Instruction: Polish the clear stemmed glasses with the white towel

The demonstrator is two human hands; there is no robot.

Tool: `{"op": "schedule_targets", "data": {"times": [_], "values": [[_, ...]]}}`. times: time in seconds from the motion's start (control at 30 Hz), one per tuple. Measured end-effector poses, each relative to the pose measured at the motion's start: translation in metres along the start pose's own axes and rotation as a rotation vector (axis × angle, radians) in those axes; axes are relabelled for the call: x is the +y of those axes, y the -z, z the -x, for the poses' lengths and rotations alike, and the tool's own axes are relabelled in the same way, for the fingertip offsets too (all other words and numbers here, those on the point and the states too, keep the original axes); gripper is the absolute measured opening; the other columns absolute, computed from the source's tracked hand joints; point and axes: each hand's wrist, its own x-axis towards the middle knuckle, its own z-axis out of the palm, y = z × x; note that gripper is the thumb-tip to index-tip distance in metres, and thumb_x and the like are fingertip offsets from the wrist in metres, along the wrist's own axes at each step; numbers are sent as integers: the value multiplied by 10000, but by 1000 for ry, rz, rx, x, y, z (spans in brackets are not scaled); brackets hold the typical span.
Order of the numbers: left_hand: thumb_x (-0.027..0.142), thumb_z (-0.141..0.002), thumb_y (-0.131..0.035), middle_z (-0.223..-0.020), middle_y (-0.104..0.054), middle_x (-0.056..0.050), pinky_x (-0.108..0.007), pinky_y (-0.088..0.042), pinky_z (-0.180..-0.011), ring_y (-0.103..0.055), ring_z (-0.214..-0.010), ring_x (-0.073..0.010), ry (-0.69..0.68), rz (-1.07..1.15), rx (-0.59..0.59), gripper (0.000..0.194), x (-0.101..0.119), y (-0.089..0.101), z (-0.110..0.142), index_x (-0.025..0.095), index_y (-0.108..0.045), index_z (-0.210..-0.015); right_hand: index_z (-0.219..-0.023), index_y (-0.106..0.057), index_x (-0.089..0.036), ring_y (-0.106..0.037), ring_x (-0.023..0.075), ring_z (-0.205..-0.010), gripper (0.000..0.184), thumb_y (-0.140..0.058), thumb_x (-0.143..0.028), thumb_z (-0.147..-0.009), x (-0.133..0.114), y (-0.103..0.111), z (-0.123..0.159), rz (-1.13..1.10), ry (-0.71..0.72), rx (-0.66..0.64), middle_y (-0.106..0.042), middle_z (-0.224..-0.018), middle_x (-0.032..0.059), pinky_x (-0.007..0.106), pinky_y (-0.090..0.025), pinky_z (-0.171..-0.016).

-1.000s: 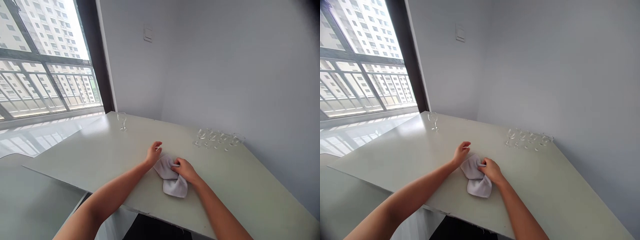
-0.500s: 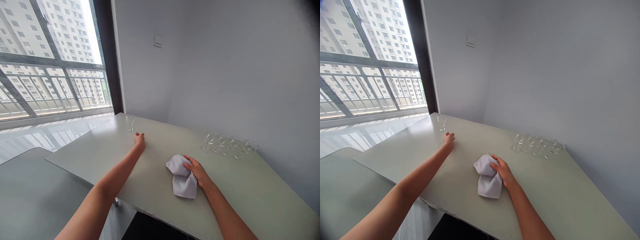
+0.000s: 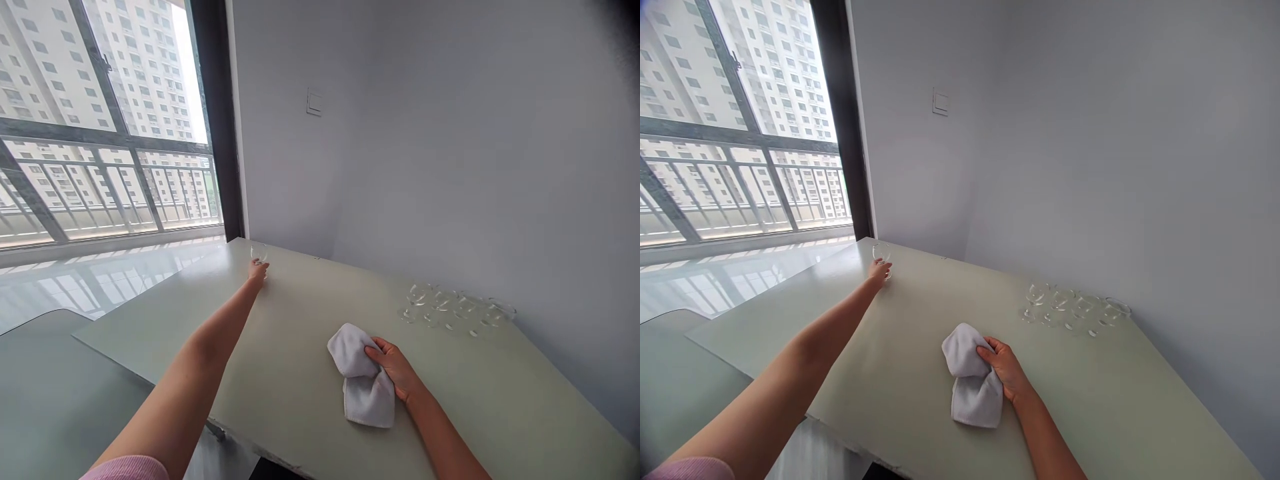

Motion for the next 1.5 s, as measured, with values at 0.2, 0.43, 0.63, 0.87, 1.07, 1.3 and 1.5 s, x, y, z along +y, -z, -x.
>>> {"op": "schedule_targets", "data": {"times": [0.2,0.43,0.63,0.87,1.07,1.3,1.5], "values": [[347,-761,-601,-841,-593,-34,-307,-460,-706,-567,-781,-152,-190,-97,-117,260,-15,-19,57,146,-579,-924,-831,-587,-188,-594,175,-585,294,-723,-356,-631,-4,-6,-1,-123,60,72,-628,-658,1,299,-480,-560],[356,-709,-606,-776,-591,-6,-239,-393,-630,-534,-688,-119,-430,-98,-288,216,-33,-57,155,197,-532,-837,-868,-563,-200,-615,198,-622,353,-725,-380,-611,-24,-17,13,-193,208,178,-634,-675,-4,295,-478,-543],[332,-765,-517,-720,-558,20,-247,-384,-614,-498,-605,-111,-523,-98,-429,279,-48,-67,197,202,-461,-1005,-854,-575,-186,-612,200,-638,342,-712,-398,-623,-33,-17,22,-239,221,151,-635,-675,7,299,-473,-560],[416,-721,-587,-841,-586,-26,-327,-399,-768,-544,-767,-179,-762,-343,-400,547,-59,-66,197,216,-389,-1190,-779,-567,-202,-589,171,-638,288,-721,-360,-595,-34,-15,21,-306,278,287,-616,-682,-9,278,-470,-558],[463,-745,-558,-978,-585,-84,-365,-322,-930,-524,-953,-225,-922,-430,-502,616,-58,-63,201,208,-347,-1265,-736,-521,-214,-578,167,-644,306,-680,-450,-624,-36,-6,19,-274,364,455,-586,-685,-8,267,-459,-534],[458,-750,-562,-1027,-580,-107,-382,-322,-935,-536,-962,-234,-954,-418,-502,643,-55,-57,203,196,-326,-1287,-915,-494,-218,-539,139,-743,331,-647,-382,-671,-57,-11,38,-9,746,859,-551,-861,2,253,-449,-658],[467,-773,-531,-997,-589,-113,-380,-346,-909,-544,-958,-235,-1015,-438,-458,651,-56,-56,207,173,-294,-1303,-1013,-521,-217,-526,168,-870,266,-532,-345,-781,-70,-57,51,493,847,816,-559,-968,45,289,-415,-797]]}}
